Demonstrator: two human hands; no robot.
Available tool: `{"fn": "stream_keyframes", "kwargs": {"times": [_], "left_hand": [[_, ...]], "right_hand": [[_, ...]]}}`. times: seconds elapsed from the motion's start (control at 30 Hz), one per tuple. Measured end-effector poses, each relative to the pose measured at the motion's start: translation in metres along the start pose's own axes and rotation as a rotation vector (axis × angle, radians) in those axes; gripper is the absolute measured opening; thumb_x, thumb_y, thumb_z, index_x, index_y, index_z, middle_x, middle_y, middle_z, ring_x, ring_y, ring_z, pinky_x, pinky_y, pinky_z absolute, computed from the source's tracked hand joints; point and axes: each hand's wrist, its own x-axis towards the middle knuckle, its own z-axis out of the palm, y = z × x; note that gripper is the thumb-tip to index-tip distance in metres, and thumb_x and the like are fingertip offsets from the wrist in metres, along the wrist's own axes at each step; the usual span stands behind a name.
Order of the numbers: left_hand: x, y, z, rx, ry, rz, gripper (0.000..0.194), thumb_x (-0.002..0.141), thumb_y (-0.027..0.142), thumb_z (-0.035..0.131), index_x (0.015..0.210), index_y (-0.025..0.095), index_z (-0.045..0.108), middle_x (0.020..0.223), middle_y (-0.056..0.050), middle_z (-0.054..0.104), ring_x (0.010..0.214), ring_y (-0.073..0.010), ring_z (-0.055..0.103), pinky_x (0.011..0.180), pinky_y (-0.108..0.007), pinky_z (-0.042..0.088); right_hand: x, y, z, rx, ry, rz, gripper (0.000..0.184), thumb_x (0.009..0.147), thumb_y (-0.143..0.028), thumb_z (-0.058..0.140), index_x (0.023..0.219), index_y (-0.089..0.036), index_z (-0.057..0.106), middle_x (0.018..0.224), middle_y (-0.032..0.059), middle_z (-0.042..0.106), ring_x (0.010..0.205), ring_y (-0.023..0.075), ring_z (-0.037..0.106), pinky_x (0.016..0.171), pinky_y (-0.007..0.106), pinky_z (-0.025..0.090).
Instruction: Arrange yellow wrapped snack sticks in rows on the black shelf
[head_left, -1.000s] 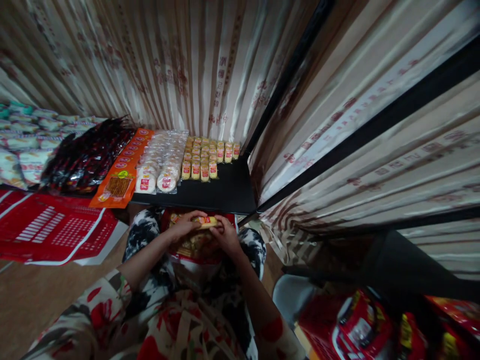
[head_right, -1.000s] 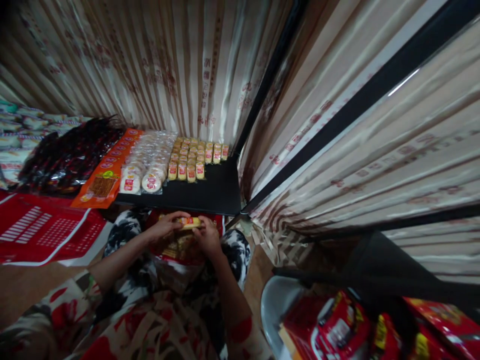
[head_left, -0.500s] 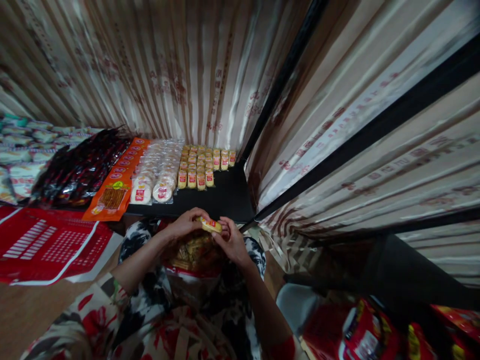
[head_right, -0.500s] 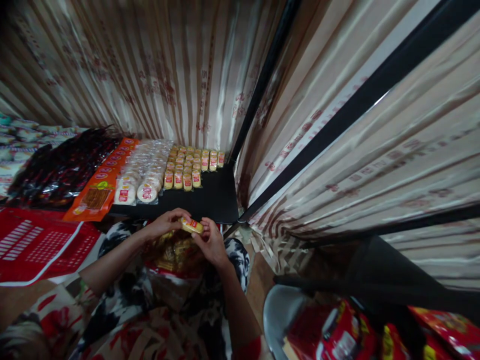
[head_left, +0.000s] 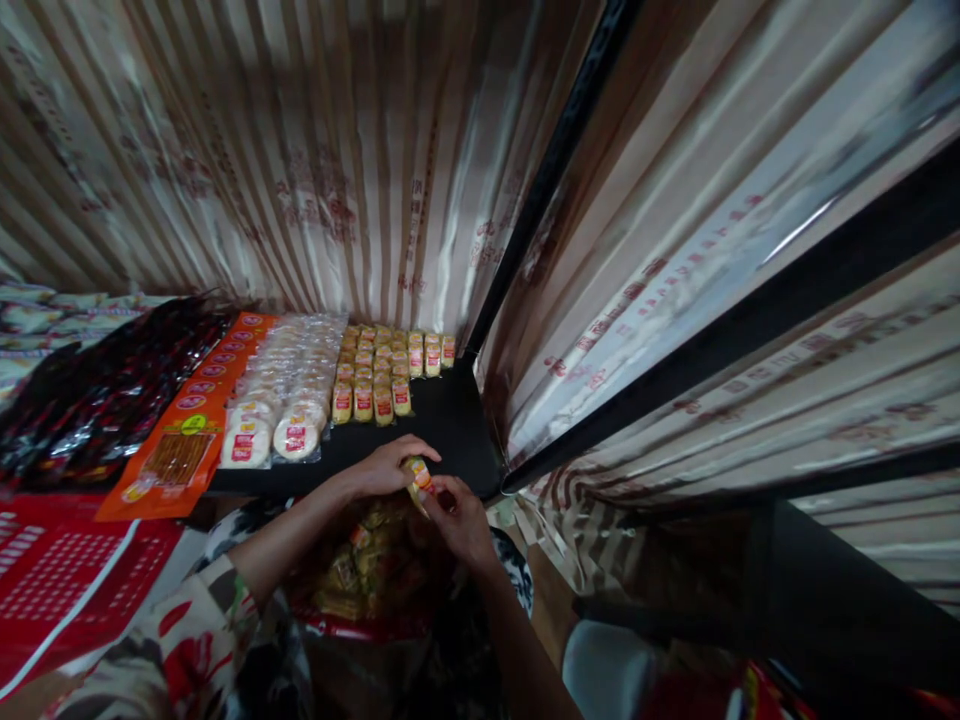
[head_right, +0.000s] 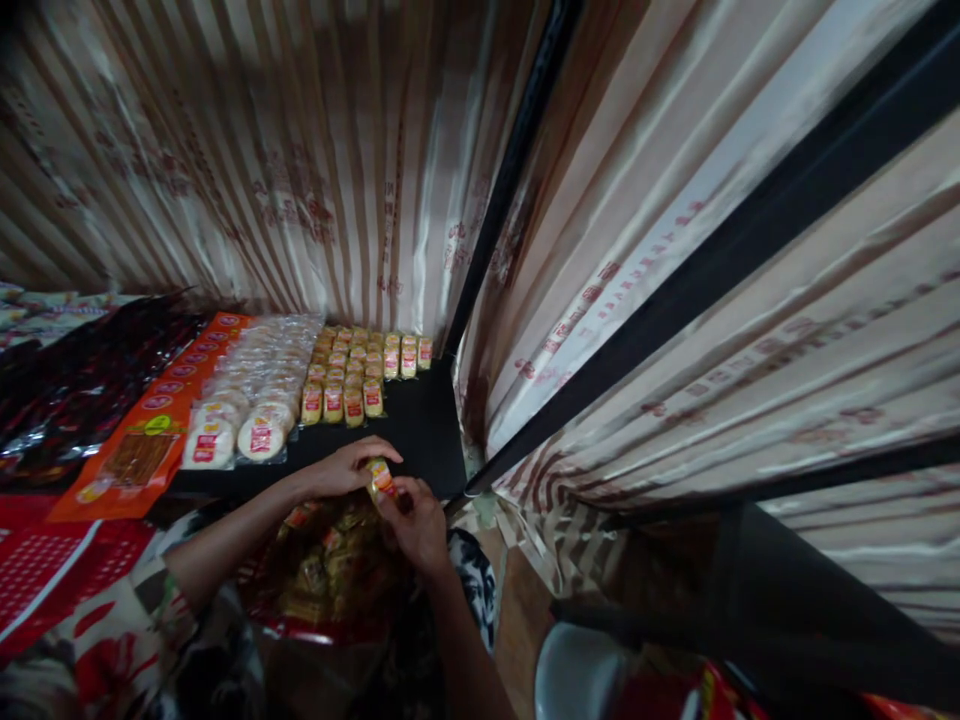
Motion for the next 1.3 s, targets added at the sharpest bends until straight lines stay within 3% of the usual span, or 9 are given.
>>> {"fn": "stream_keyframes", "kwargs": {"times": [0.27,0.37,0.5,0.67,0.9,1.3], "left_hand": [[0.04,-0.008,0.011,-0.031,0.267,-0.1,0.057,0.063,0.004,0.043,0.116,0.02,0.055,0.107,-0.004,0.057,0.072,-0.0086,0.051,0.069,-0.021,0.046],[0.052,-0.014,0.018,-0.056,0.394,-0.177,0.055,0.066,0.004,0.042,0.119,0.016,0.051,0.11,-0.007,0.056,0.081,-0.0114,0.054,0.074,-0.024,0.049],[0.061,-0.013,0.024,0.033,0.547,-0.191,0.047,0.07,0.007,0.043,0.115,0.014,0.053,0.123,-0.01,0.051,0.11,-0.0185,0.049,0.091,-0.03,0.045],[0.071,-0.011,0.031,0.075,0.542,-0.248,0.037,0.08,0.02,0.044,0.115,0.016,0.054,0.13,-0.008,0.049,0.123,-0.0204,0.04,0.106,-0.034,0.031],[0.097,-0.018,0.022,-0.112,0.522,-0.355,0.048,0.086,0.023,0.035,0.132,0.011,0.036,0.144,-0.01,0.031,0.134,-0.0187,0.025,0.112,-0.032,0.016],[0.12,-0.026,0.019,-0.316,0.656,-0.376,0.048,0.087,0.025,0.034,0.13,0.005,0.038,0.144,-0.017,0.028,0.135,-0.0202,0.023,0.111,-0.032,0.017]], "right_hand": [[0.032,0.016,0.014,0.298,0.155,0.172,0.026,0.075,-0.041,0.058,0.087,-0.02,0.053,0.08,0.0027,0.065,0.063,0.0142,0.061,0.061,0.026,0.049],[0.051,0.029,0.021,0.294,0.224,0.163,0.026,0.075,-0.041,0.056,0.089,-0.02,0.051,0.083,0.004,0.065,0.064,0.0146,0.061,0.062,0.027,0.05],[0.084,0.037,0.023,0.246,0.27,0.171,0.026,0.074,-0.039,0.054,0.091,-0.02,0.051,0.088,0.0056,0.064,0.069,0.0149,0.062,0.064,0.027,0.05],[0.129,0.034,0.022,0.202,0.269,0.197,0.026,0.075,-0.037,0.051,0.093,-0.019,0.05,0.09,0.0058,0.064,0.07,0.0147,0.062,0.065,0.026,0.049],[0.179,0.027,0.028,0.125,0.23,0.166,0.023,0.073,-0.032,0.049,0.092,-0.019,0.053,0.089,0.0035,0.065,0.074,0.0151,0.061,0.068,0.026,0.047],[0.204,0.037,0.043,0.082,0.235,0.037,0.025,0.069,-0.028,0.041,0.088,-0.019,0.055,0.085,0.0029,0.063,0.076,0.0167,0.058,0.07,0.027,0.043]]}}
